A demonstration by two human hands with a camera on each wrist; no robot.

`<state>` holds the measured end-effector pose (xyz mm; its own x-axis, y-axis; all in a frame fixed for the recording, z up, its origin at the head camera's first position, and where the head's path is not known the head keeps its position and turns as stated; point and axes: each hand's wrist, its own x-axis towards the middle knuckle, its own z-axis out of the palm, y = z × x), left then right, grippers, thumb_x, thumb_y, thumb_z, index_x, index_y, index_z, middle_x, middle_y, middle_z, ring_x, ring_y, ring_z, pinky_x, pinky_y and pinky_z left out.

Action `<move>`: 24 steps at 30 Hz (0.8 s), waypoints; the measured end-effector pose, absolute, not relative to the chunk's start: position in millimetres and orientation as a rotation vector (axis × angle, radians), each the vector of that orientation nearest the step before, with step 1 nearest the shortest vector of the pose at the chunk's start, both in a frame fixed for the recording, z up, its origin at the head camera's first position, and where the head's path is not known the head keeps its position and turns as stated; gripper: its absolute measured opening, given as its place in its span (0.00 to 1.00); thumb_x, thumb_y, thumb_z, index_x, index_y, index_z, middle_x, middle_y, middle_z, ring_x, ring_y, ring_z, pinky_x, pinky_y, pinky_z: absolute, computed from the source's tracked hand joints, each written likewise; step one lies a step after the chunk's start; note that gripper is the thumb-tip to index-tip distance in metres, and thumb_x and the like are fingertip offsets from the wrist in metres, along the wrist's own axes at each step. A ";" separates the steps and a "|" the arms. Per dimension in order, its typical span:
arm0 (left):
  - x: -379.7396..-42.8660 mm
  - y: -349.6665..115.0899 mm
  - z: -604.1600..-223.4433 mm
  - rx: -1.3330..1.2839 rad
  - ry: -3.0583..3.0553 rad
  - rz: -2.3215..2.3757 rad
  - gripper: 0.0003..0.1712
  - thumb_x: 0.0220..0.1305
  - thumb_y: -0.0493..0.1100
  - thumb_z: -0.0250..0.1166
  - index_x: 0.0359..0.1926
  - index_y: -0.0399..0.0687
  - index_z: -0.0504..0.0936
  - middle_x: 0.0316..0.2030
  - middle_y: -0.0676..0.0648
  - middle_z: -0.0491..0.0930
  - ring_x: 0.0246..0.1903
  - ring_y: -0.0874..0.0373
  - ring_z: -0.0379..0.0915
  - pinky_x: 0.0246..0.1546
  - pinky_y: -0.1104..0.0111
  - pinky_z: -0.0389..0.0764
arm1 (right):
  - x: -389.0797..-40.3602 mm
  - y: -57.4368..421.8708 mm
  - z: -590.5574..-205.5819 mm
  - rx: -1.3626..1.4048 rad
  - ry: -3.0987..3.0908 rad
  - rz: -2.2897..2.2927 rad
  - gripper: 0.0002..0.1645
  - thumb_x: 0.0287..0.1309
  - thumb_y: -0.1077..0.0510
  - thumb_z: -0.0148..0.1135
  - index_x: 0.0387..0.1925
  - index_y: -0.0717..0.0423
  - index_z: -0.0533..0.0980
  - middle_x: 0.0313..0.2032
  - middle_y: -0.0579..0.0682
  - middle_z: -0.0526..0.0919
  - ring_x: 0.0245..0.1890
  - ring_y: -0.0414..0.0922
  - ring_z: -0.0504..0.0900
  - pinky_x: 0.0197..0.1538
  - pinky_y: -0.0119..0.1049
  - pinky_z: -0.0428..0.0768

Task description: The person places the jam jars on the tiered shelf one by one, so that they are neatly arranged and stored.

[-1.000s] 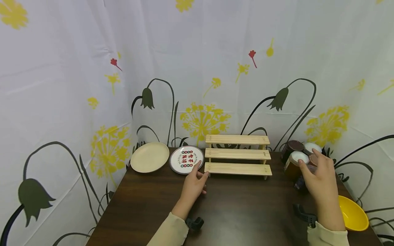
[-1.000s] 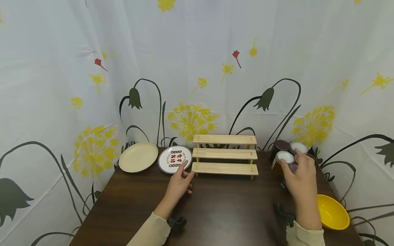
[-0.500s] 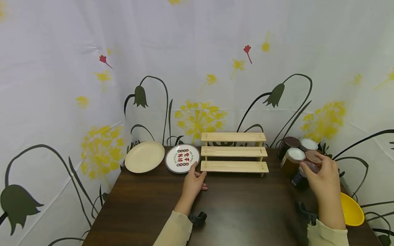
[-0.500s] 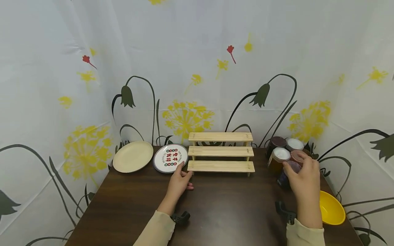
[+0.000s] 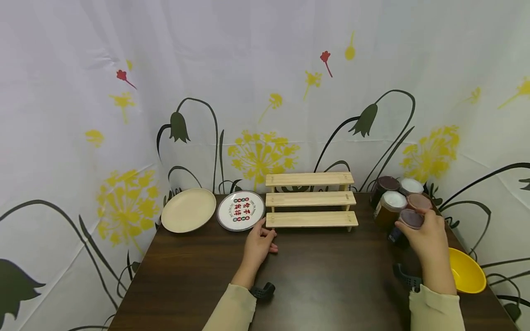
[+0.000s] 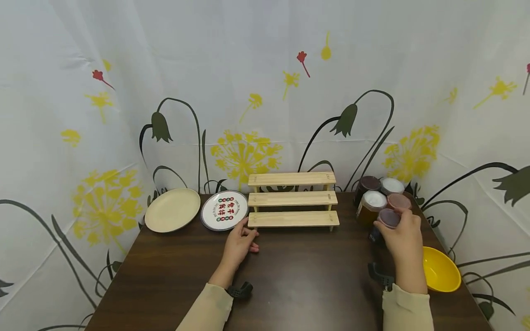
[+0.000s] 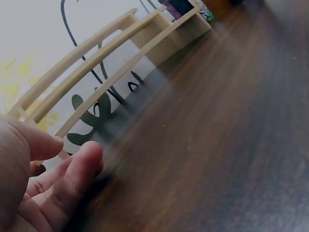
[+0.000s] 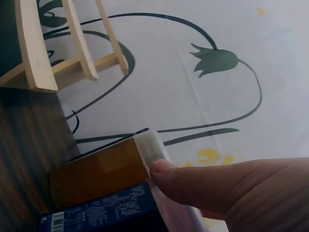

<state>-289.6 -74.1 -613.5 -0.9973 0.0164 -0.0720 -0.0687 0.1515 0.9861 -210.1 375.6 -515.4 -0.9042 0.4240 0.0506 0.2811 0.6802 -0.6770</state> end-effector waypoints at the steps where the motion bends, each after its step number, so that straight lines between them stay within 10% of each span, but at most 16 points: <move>1: -289.3 -74.1 -613.6 -0.055 2.352 1.994 0.37 0.79 0.38 0.65 0.83 0.43 0.65 0.43 0.37 0.88 0.21 0.57 0.85 0.25 0.60 0.93 | -210.9 374.4 -516.3 -0.578 -2.691 1.037 0.53 0.71 0.44 0.72 0.78 0.75 0.57 0.69 0.85 0.60 0.65 0.78 0.68 0.67 0.77 0.73; 24: -288.3 -66.7 -610.7 -0.116 2.469 1.975 0.34 0.81 0.39 0.63 0.83 0.51 0.68 0.42 0.38 0.89 0.18 0.56 0.84 0.21 0.62 0.91 | -211.1 375.0 -516.3 -0.588 -2.700 0.989 0.53 0.62 0.55 0.79 0.78 0.70 0.60 0.68 0.83 0.67 0.63 0.79 0.70 0.63 0.78 0.73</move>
<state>-288.3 -66.7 -610.7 -0.9971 -0.0711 -0.0284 -0.0433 0.2182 0.9749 -211.1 375.0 -516.3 -0.8993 0.4338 0.0551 0.2957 0.6961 -0.6542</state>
